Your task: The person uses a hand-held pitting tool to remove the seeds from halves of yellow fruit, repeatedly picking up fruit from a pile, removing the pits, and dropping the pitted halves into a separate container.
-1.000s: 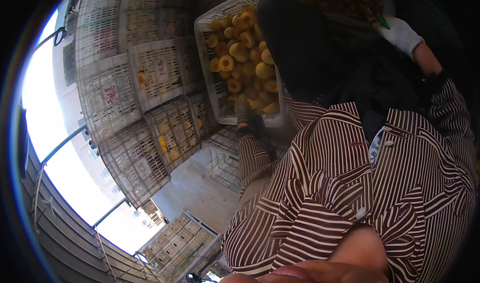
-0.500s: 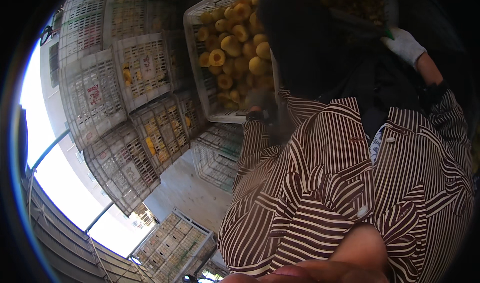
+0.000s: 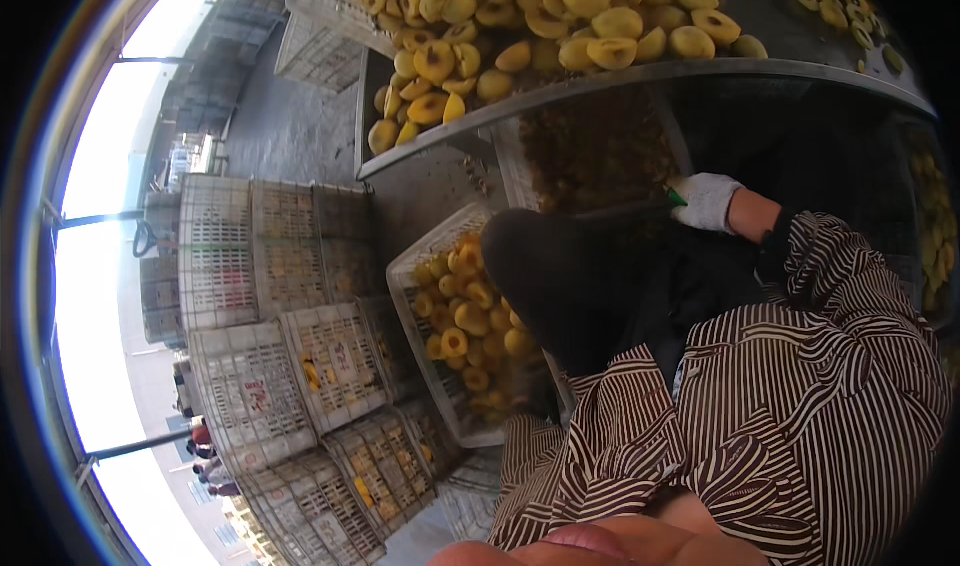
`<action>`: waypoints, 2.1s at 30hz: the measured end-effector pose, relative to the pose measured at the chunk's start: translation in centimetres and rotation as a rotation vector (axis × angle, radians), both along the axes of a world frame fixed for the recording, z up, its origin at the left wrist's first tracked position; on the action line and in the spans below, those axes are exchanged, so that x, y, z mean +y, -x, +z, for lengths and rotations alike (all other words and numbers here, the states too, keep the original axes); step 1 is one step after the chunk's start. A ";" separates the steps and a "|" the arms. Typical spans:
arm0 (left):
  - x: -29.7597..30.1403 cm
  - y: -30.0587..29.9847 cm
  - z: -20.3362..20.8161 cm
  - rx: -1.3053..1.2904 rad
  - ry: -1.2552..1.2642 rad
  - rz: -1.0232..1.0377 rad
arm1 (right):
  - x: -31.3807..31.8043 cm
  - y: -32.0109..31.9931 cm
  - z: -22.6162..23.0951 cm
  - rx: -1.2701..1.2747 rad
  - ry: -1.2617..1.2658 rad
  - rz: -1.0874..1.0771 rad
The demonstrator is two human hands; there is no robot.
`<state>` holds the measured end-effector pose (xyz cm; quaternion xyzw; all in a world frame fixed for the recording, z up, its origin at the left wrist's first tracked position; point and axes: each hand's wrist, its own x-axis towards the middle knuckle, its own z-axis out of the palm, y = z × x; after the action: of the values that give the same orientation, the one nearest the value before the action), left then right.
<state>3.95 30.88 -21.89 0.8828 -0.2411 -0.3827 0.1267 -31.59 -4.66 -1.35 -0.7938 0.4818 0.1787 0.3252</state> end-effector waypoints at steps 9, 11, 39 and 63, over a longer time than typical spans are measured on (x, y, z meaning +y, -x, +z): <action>-22.1 -7.1 23.7 -0.332 0.607 -0.283 | 1.5 -1.6 3.1 -0.374 0.323 -0.069; -28.6 -5.8 27.7 -0.376 0.732 -0.370 | 1.4 -1.7 3.1 -0.213 0.219 -0.053; -47.1 -1.5 24.2 0.483 1.088 -0.566 | 1.5 -3.4 5.4 -0.287 0.296 -0.019; -31.8 14.5 23.4 -0.055 1.338 -0.616 | -0.6 -4.5 7.0 -0.610 0.314 -0.149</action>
<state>-10.50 -0.91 1.51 0.5180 -0.6632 -0.1498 0.5190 -27.07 -5.24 5.70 -0.8136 0.4407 -0.1673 0.3405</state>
